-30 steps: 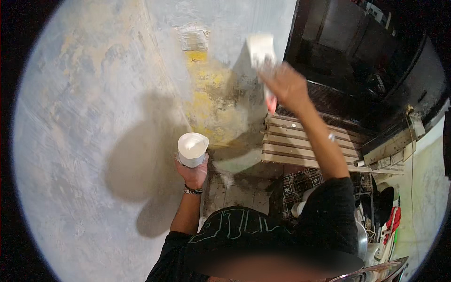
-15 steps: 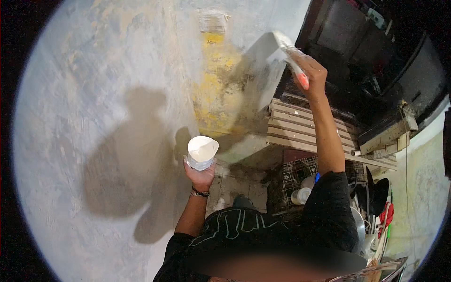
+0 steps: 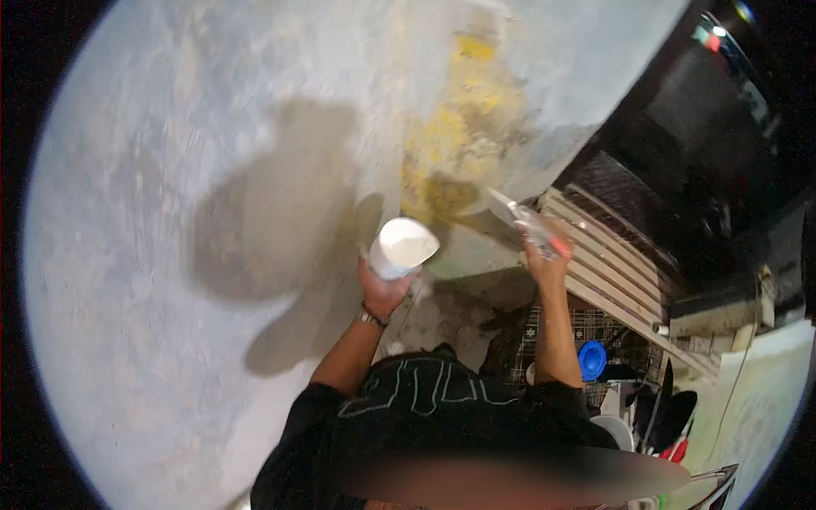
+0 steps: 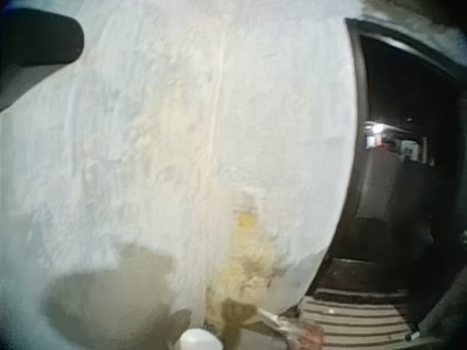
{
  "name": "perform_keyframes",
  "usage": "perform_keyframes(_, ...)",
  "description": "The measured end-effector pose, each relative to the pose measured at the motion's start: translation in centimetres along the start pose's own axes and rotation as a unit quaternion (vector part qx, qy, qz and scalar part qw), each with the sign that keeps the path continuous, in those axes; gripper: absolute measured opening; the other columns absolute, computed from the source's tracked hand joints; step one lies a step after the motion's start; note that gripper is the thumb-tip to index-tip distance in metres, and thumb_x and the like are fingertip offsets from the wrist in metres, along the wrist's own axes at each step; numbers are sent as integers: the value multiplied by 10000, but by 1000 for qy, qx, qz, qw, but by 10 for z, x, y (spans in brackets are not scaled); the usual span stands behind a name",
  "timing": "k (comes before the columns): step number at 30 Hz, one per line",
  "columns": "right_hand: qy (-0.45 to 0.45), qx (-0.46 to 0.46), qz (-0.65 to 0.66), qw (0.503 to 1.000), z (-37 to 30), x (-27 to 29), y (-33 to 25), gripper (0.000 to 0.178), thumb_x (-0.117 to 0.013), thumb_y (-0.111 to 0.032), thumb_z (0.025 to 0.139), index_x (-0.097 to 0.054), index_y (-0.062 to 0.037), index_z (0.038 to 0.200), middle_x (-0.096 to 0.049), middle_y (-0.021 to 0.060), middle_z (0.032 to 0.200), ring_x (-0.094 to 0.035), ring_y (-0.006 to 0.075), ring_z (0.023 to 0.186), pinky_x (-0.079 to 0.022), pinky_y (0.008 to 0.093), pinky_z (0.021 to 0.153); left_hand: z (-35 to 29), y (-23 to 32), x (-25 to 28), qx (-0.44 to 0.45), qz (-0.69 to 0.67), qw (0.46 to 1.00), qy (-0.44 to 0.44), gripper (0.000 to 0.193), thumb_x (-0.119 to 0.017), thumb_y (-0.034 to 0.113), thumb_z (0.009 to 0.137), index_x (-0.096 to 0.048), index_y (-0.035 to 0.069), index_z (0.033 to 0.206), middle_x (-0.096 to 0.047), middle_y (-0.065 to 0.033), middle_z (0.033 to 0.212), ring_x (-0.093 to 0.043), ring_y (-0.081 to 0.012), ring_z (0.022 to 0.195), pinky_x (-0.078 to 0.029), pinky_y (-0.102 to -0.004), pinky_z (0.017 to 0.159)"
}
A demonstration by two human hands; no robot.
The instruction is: The person paints a wall using a paintbrush and a container of white paint.
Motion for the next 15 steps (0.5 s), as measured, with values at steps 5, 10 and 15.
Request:
perform_keyframes(5, 58, -212, 221, 950, -19, 17, -30, 162, -631, -80, 766, -644, 15, 897, -649, 102, 878, -611, 173, 779, -480, 284, 711, 16, -11, -24, 20, 3, 997, -68, 734, -294, 609, 843, -349, 37, 1299, -395, -151, 1317, -384, -337, 1207, -269, -526, 1010)
perform_keyframes(10, -51, -187, 269, 944, -7, -11, -51, 136, -641, -96, 775, -646, 27, 833, -645, 59, 761, -603, 142, 678, -484, 265, 633, 26, -20, -16, 50, 10, 997, -60, 661, -257, 539, 889, -397, 6, 1254, -462, -161, 1256, -445, -324, 1154, -320, -465, 993)
perform_keyframes(15, -249, -200, 185, 930, -11, -62, -54, 129, -674, -129, 731, -648, -19, 793, -654, 99, 761, -614, 179, 628, -485, 289, 604, 26, -32, -12, 65, 19, 995, -79, 639, -222, 509, 911, -429, -11, 1221, -496, -166, 1217, -472, -303, 1127, -340, -425, 980)
Point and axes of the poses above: each hand's wrist, its own z-axis towards the middle knuckle, its own x-axis out of the back of the hand, y = z × x, the point moved 7 cm from there along z, towards the middle knuckle
